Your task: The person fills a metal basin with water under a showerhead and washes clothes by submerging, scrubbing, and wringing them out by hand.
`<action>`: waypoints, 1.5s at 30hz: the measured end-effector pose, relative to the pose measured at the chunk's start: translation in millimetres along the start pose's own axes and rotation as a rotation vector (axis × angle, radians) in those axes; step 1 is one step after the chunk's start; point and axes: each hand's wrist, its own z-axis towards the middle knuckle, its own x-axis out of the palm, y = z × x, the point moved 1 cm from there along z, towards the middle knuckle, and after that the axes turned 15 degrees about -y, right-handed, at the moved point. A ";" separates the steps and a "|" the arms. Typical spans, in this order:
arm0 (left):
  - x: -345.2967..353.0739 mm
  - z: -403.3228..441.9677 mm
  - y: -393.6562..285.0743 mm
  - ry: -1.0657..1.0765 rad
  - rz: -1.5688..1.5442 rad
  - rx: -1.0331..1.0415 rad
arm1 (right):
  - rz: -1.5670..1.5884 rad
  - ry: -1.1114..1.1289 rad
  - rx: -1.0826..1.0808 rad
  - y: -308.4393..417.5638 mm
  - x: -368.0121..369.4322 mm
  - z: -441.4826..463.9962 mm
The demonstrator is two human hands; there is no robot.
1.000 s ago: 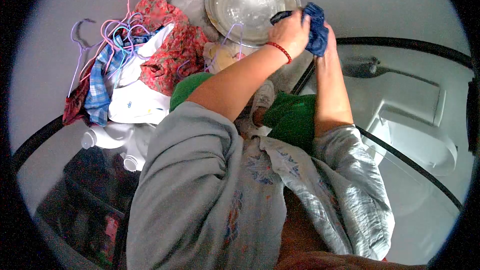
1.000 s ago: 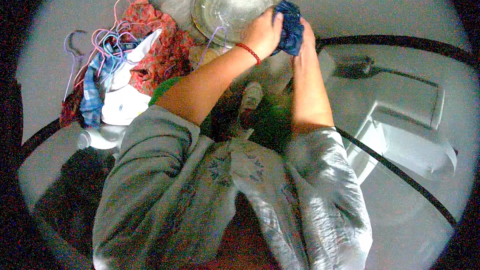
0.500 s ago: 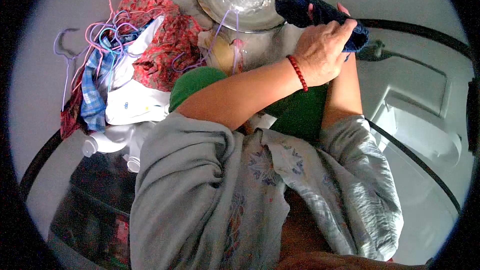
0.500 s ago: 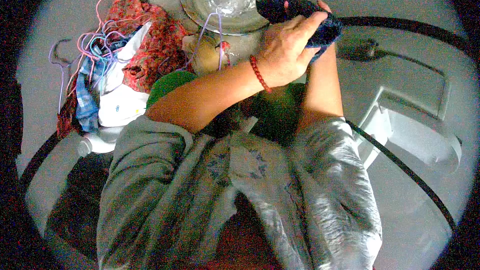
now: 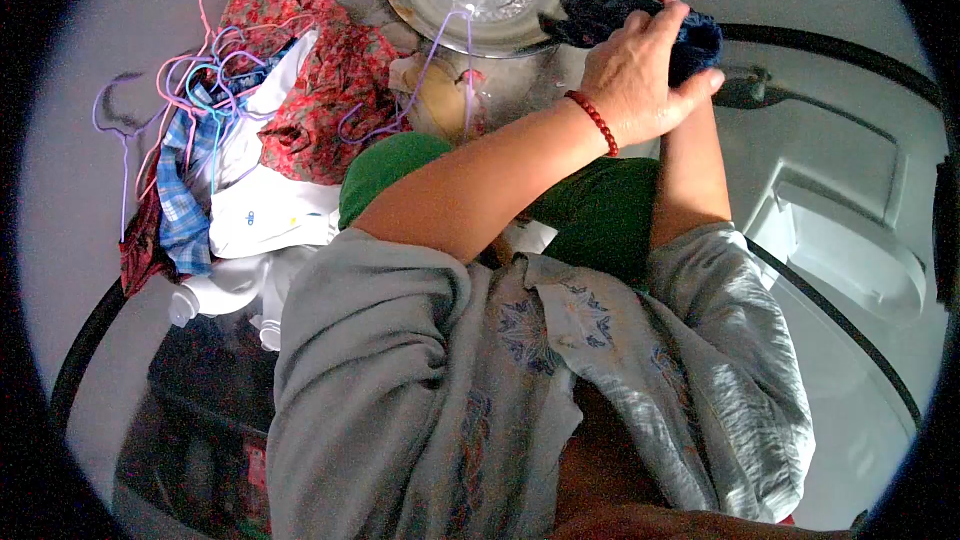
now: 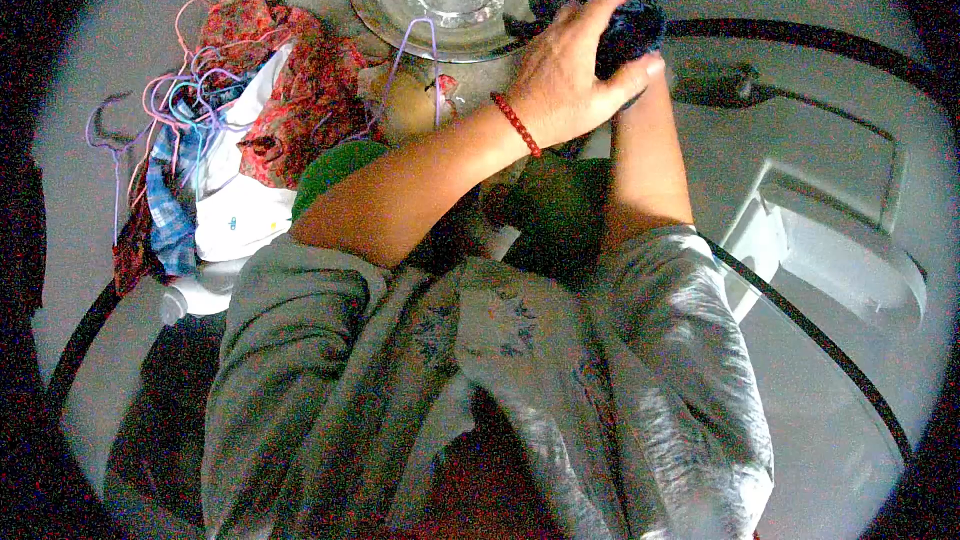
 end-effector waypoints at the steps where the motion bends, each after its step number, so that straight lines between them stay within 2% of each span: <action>1: 0.0 2.2 2.0 0.005 -0.024 -0.038 | 0.040 0.023 0.046 3.1 -2.2 10.0; 4: -2.2 4.8 6.3 -0.047 -0.044 -0.127 | 0.125 0.123 0.158 3.4 -7.6 24.7; 6: 0.8 8.0 13.4 -0.109 -0.083 -0.208 | 0.110 0.114 0.193 4.5 -10.3 25.6; 8: 2.0 13.1 18.6 -0.149 -0.156 -0.283 | -0.167 -0.287 0.058 10.1 11.4 12.2; 9: 0.5 14.4 19.1 -0.150 -0.137 -0.284 | -0.063 -0.136 0.067 13.5 16.2 10.4; 12: 3.7 17.2 25.4 -0.202 -0.240 -0.320 | -0.140 -0.068 0.196 26.0 28.1 2.8; 13: 3.0 19.0 26.8 -0.138 -0.348 -0.370 | -0.176 -0.068 0.225 25.9 24.7 5.1; 14: 1.1 20.2 28.0 -0.139 -0.348 -0.369 | -0.176 -0.067 0.223 26.0 24.4 2.6; 16: 0.1 22.1 30.8 -0.101 -0.401 -0.410 | -0.412 -0.151 0.064 28.3 44.6 -23.5; 18: 5.0 18.8 36.1 -0.149 -0.402 -0.448 | -0.488 -0.127 0.010 31.1 47.5 -32.2; 20: 8.3 16.8 41.2 -0.116 -0.268 -0.383 | -0.705 0.103 -0.060 37.0 36.7 -29.7; 22: 6.1 16.7 38.7 -0.113 -0.267 -0.379 | -0.725 0.107 -0.024 40.4 26.5 -21.7; 24: 5.1 15.5 37.3 -0.017 -0.360 -0.560 | -0.739 0.086 0.062 42.4 21.7 -15.7; 26: 1.3 14.7 36.4 0.014 -0.268 -0.499 | -0.763 0.040 0.075 44.5 25.9 -18.9; 28: 1.9 12.5 38.3 0.048 -0.177 -0.438 | -0.711 -0.124 -0.045 41.7 35.7 -28.4; 29: 3.4 10.8 42.3 0.042 -0.150 -0.430 | -0.702 0.013 0.011 40.3 16.4 -10.7; 32: 3.0 7.8 46.0 0.060 -0.123 -0.439 | -0.824 0.026 -0.076 37.6 7.7 -2.7; 33: 0.2 6.8 42.2 0.105 -0.047 -0.358 | -0.898 -0.020 -0.107 38.3 8.1 -3.6; 34: -2.0 6.4 38.4 0.150 0.029 -0.276 | -0.895 -0.021 -0.108 38.3 8.8 -4.0; 35: -2.8 6.9 35.7 0.214 0.002 -0.315 | -0.898 -0.053 -0.103 37.9 9.3 -4.2; 38: -0.1 1.3 41.7 0.208 0.100 -0.241 | -0.880 -0.102 -0.103 33.2 21.7 -14.0; 40: -1.3 4.1 41.0 0.218 0.103 -0.240 | -0.936 -0.042 -0.123 31.7 27.5 -17.8; 41: -2.4 5.9 41.6 0.270 0.099 -0.279 | -1.013 0.033 0.056 37.0 31.1 -20.2; 42: -3.7 8.0 40.7 0.321 0.096 -0.317 | -1.012 0.032 0.055 37.9 32.5 -23.7; 45: -4.7 7.2 38.8 0.271 0.137 -0.283 | -1.061 0.096 -0.001 37.2 32.6 -26.3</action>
